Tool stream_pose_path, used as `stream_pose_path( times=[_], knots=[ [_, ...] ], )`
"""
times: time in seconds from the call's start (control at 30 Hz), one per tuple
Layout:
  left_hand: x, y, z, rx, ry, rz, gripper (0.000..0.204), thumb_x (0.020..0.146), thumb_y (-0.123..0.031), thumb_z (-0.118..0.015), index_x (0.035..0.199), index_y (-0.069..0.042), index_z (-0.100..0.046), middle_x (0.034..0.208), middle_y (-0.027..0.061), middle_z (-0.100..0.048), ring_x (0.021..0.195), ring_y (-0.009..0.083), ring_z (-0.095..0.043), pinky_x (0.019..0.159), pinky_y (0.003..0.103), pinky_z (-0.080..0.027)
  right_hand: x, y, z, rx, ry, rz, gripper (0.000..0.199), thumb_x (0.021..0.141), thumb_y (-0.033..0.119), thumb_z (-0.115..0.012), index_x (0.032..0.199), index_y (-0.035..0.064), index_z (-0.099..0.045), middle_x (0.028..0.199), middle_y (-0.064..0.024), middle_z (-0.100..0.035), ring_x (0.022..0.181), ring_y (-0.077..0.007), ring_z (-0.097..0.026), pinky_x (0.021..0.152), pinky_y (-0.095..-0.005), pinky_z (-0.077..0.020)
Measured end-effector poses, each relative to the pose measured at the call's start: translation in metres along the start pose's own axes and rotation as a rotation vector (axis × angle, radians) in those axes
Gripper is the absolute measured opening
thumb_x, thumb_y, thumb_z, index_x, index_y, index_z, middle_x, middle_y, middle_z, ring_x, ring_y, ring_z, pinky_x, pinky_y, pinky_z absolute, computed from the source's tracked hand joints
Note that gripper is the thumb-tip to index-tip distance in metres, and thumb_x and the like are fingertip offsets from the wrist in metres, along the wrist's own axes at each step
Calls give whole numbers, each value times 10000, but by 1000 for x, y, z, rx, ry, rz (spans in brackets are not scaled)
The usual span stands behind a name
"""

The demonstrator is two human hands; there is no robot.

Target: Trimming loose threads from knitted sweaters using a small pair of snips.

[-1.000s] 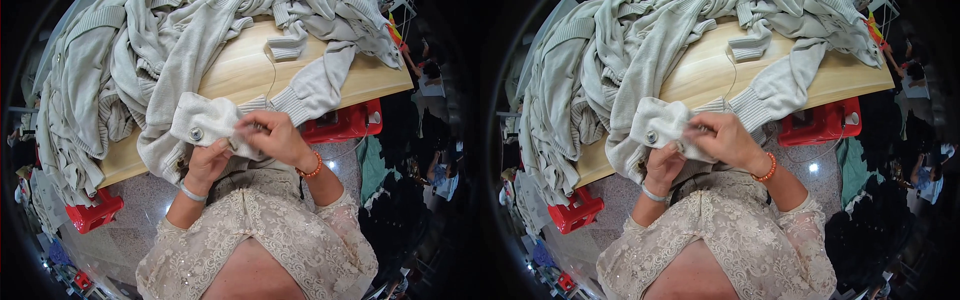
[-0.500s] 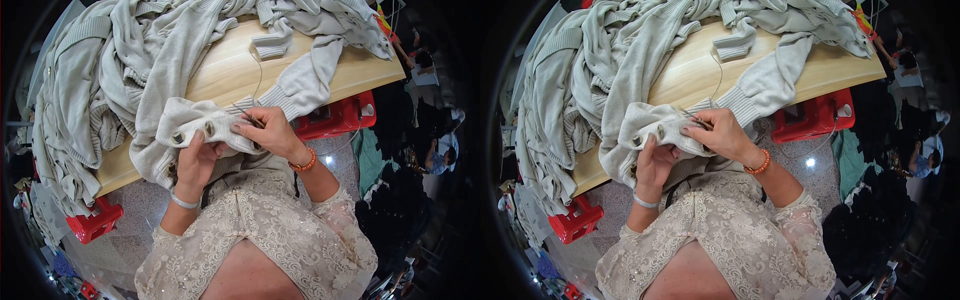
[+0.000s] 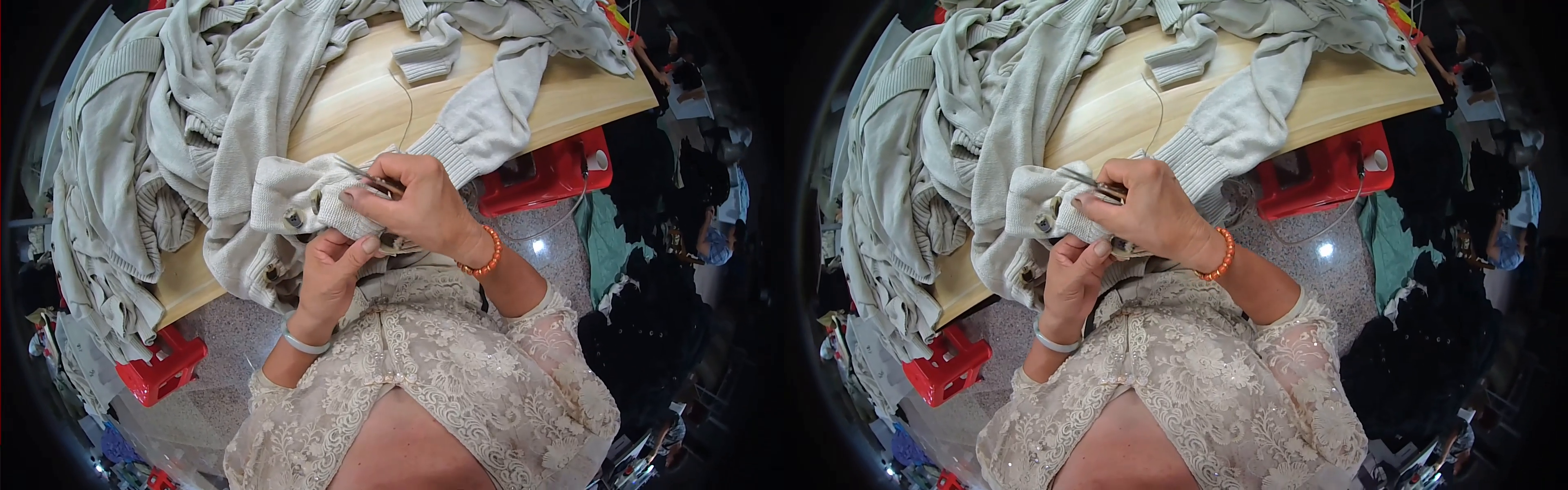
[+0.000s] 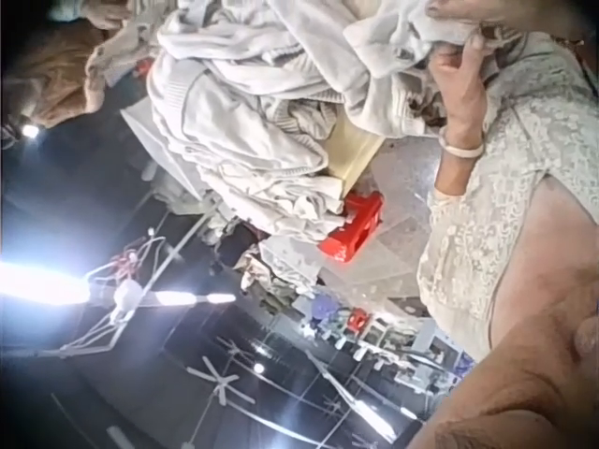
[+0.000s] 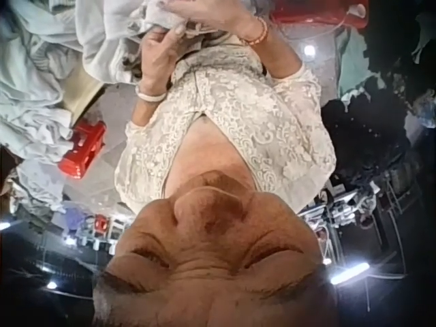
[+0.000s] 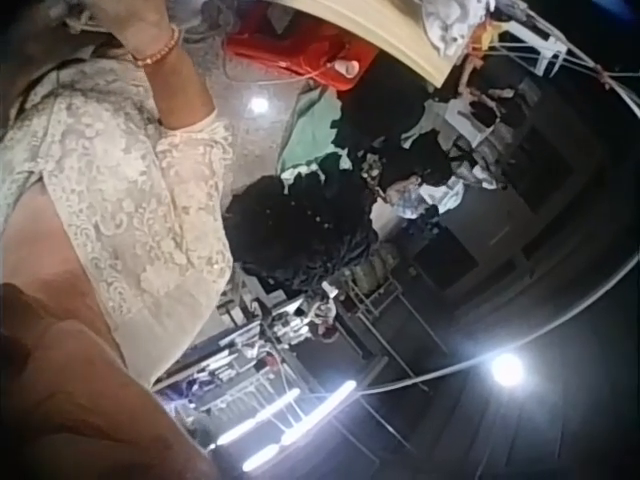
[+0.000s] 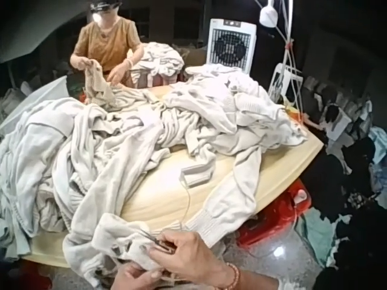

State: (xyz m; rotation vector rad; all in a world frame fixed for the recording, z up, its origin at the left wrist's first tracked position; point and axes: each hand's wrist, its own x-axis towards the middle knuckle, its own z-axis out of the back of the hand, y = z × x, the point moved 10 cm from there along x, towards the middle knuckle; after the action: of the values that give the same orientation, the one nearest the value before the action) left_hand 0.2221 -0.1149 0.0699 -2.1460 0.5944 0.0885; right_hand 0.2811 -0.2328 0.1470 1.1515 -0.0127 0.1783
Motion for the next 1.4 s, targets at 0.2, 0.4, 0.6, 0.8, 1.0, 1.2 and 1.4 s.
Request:
stream_pose_path(
  times=[0.2,0.4,0.6,0.8,1.0,1.2,1.4],
  knots=[
    [2,-2,-11,47,32,16,250,858,-90,-684,1076,16,-623,994,63,-664,862,124,-630,820,288,-518,-3,5,4,-18,-142,78,278,781,190,-734,743,-25,-562,563,-85,-497,505,-122,-448,468,-291,-380],
    [3,2,-9,88,30,36,274,849,-101,-698,1082,18,-619,957,55,-669,837,121,-632,793,275,-511,-6,11,6,-66,-168,145,272,774,174,-740,737,-10,-544,587,-109,-506,494,-182,-463,477,-319,-400],
    [5,0,-12,104,35,18,276,855,-98,-688,1095,18,-617,981,63,-669,834,119,-629,781,271,-508,-8,17,11,-105,-246,205,272,773,168,-744,725,-7,-542,580,-100,-501,497,-169,-469,475,-308,-401],
    [4,1,-11,-174,156,25,287,871,-85,-625,1140,13,-602,1053,74,-650,936,132,-591,859,298,-453,6,-10,0,248,11,-52,261,815,190,-740,736,-26,-615,573,21,-525,566,-12,-413,469,-227,-346],
    [6,5,-8,-360,140,44,282,881,-83,-588,1147,11,-595,1050,73,-645,906,139,-586,816,289,-450,4,-21,-13,293,111,-84,249,829,192,-735,739,-18,-636,589,56,-518,576,-2,-403,482,-204,-342],
    [4,0,-7,-326,139,-13,275,885,-80,-575,1140,20,-598,1050,93,-654,906,164,-607,838,302,-461,-8,-2,20,72,20,84,414,847,122,-673,1217,-31,-567,831,-46,-593,715,-65,-490,606,-221,-411],
    [8,-5,-5,-339,191,-55,280,885,-71,-573,1145,28,-600,1073,114,-658,940,174,-621,842,300,-469,-43,43,45,78,180,264,417,721,-33,-710,1134,-21,-647,806,-86,-589,669,-146,-514,595,-255,-418]
  ],
)
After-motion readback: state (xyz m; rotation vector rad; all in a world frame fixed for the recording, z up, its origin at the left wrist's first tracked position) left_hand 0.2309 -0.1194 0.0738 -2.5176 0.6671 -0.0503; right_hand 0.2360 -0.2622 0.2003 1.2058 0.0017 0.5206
